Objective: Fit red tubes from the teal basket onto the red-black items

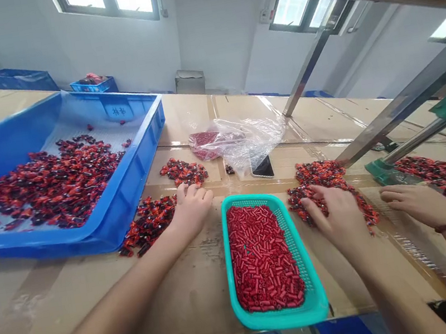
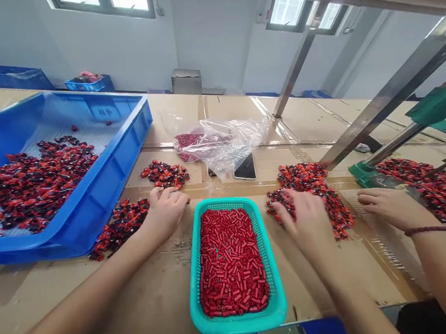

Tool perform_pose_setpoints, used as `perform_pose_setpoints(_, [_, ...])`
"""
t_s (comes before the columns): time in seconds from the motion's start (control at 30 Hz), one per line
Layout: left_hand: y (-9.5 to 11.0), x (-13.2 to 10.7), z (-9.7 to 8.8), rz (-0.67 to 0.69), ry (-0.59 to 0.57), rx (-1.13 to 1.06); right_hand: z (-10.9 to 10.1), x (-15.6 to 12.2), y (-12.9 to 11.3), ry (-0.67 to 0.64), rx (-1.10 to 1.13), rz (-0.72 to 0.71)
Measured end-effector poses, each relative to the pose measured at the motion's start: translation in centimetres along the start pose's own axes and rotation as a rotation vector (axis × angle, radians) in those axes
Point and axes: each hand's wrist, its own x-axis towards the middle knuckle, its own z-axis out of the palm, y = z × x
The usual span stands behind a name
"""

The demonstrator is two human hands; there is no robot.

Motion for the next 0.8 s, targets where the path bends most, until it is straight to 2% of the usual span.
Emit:
perform_pose_setpoints(0.13, [1.0, -1.3, -1.9, 0.04, 0.043, -0.151, -1.0, -2.4, -7.0, -0.247, 0.129, -0.286])
perform_pose_setpoints(0.23, [2.7, -3.5, -4.2, 0.025, 0.092, -0.264, -0.5, -3.5, -10.0, -0.358, 0.145, -0.385])
perform_pose_setpoints(0.33, [4.7, -6.1, -6.2, 0.004, 0.099, -0.341, 0.5, -4.0, -10.5, -0.394, 0.134, -0.402])
perform_pose_setpoints(0.43, [6.5, -8.5, -7.2, -0.009, 0.102, -0.394, 0.9, -4.2, -10.0, -0.397, 0.146, -0.397])
perform_pose_setpoints(0.6, [8.6, -11.0, -7.4, -0.043, 0.192, -0.501, 0.6, -4.1, -9.7, -0.392, 0.222, -0.368])
perform_pose_setpoints(0.8, [10.0, -11.9, -7.5, -0.031, 0.192, -0.584, 0.0, -3.8, -10.6, -0.342, 0.276, -0.316])
